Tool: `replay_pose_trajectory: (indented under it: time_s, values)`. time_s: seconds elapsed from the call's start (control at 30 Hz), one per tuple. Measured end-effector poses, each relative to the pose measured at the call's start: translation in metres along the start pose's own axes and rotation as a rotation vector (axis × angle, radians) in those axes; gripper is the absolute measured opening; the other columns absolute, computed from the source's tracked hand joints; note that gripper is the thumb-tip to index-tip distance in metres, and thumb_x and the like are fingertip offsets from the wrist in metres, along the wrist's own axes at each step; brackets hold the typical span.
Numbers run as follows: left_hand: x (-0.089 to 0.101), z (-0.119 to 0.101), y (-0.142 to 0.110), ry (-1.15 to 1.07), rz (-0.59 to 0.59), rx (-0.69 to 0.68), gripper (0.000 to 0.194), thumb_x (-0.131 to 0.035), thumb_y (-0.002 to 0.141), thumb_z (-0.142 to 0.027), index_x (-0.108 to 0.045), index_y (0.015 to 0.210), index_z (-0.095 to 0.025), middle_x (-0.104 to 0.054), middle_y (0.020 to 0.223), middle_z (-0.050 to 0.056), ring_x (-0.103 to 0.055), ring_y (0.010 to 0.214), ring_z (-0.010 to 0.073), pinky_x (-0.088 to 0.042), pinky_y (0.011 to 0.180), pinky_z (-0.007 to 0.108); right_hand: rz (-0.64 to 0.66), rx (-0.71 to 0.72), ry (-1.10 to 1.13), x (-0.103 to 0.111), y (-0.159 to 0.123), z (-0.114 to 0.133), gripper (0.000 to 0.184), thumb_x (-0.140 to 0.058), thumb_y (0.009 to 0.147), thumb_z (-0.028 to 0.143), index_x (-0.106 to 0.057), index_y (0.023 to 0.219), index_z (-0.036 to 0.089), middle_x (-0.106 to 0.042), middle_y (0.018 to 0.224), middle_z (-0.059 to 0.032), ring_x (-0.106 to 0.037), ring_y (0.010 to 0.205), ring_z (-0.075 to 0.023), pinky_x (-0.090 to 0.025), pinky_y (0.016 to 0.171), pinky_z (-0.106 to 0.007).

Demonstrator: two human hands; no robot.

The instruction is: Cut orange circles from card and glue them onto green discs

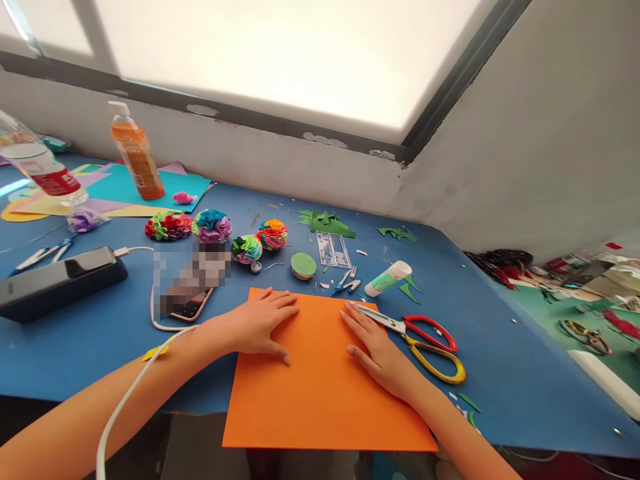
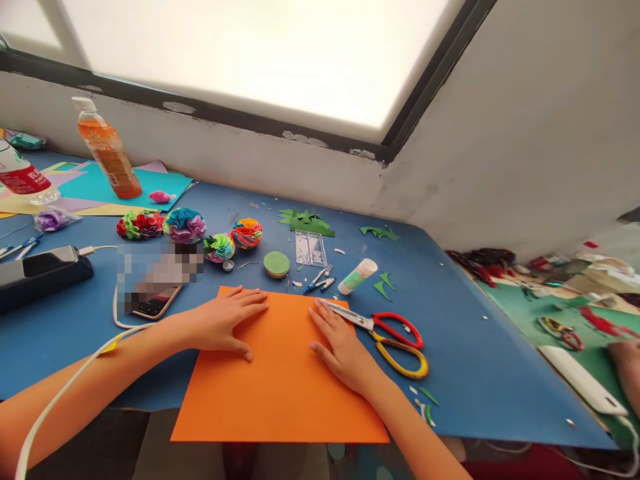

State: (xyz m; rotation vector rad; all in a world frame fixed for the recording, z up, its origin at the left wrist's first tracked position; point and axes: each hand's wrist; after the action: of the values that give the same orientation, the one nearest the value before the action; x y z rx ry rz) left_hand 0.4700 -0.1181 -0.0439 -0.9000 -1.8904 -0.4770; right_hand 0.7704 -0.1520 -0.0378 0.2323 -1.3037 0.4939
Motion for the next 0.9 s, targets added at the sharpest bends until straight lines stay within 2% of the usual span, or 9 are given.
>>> replay_pose_trajectory:
  time_s: [0.13, 0.3, 0.47, 0.67, 0.8, 0.9]
  values:
    - [0.007, -0.002, -0.002, -0.02, 0.063, 0.028, 0.093, -0.063, 0.068, -0.066, -0.036, 0.142, -0.017, -0.021, 0.154, 0.012, -0.015, 0.143, 0.0318, -0.013, 0.117, 0.047, 0.005, -0.098, 0.001, 0.005, -0.001, -0.001, 0.07, -0.03, 0.091, 0.061, -0.031, 0.146, 0.016, -0.021, 0.154, -0.0091, -0.018, 0.142, -0.0266, -0.022, 0.114, -0.047]
    - [0.013, -0.004, -0.003, -0.016, 0.109, 0.052, 0.09, -0.065, 0.07, -0.061, -0.035, 0.142, -0.016, -0.02, 0.155, 0.012, -0.015, 0.143, 0.0294, -0.014, 0.116, 0.044, 0.046, -0.133, 0.016, 0.013, -0.001, 0.001, 0.076, -0.027, 0.09, 0.063, -0.032, 0.145, 0.011, -0.021, 0.154, -0.0091, -0.017, 0.142, -0.0271, -0.02, 0.115, -0.046]
    - [0.014, -0.005, -0.005, -0.023, 0.122, 0.077, 0.09, -0.066, 0.07, -0.06, -0.034, 0.143, -0.017, -0.019, 0.155, 0.011, -0.015, 0.143, 0.0291, -0.014, 0.116, 0.043, 0.001, -0.169, 0.015, 0.015, 0.002, -0.004, 0.077, -0.025, 0.09, 0.065, -0.032, 0.145, 0.011, -0.022, 0.154, -0.0086, -0.019, 0.142, -0.0274, -0.023, 0.115, -0.046]
    - [0.026, -0.004, -0.012, -0.011, 0.114, 0.09, 0.086, -0.071, 0.067, -0.052, -0.039, 0.139, -0.016, -0.031, 0.152, 0.01, -0.025, 0.14, 0.0297, -0.021, 0.114, 0.04, -0.03, -0.152, -0.022, 0.014, 0.005, -0.013, 0.074, -0.026, 0.09, 0.063, -0.037, 0.142, 0.012, -0.028, 0.152, -0.0098, -0.022, 0.141, -0.0282, -0.025, 0.113, -0.047]
    - [0.034, -0.005, -0.015, -0.024, 0.112, 0.087, 0.08, -0.074, 0.064, -0.048, -0.046, 0.133, -0.02, -0.045, 0.143, 0.008, -0.038, 0.132, 0.032, -0.032, 0.108, 0.039, -0.042, -0.131, -0.051, 0.022, 0.005, -0.01, 0.068, -0.028, 0.091, 0.06, -0.044, 0.138, 0.013, -0.034, 0.149, -0.0098, -0.03, 0.137, -0.0292, -0.032, 0.11, -0.049]
    - [0.034, -0.006, -0.014, -0.004, 0.056, 0.143, 0.08, -0.068, 0.067, -0.055, -0.045, 0.134, -0.019, -0.048, 0.139, 0.011, -0.044, 0.126, 0.0323, -0.038, 0.102, 0.04, -0.112, -0.147, -0.078, 0.023, -0.019, -0.016, 0.061, -0.028, 0.093, 0.053, -0.052, 0.131, 0.013, -0.05, 0.138, -0.0113, -0.046, 0.128, -0.0295, -0.042, 0.104, -0.047]
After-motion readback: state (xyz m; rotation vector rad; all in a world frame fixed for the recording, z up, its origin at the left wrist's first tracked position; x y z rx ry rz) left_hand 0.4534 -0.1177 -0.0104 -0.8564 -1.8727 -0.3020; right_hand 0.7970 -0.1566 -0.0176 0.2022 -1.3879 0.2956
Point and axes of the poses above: each hand's wrist, its own y-axis towards the middle knuckle, its own x-axis out of the back of the hand, z = x × y
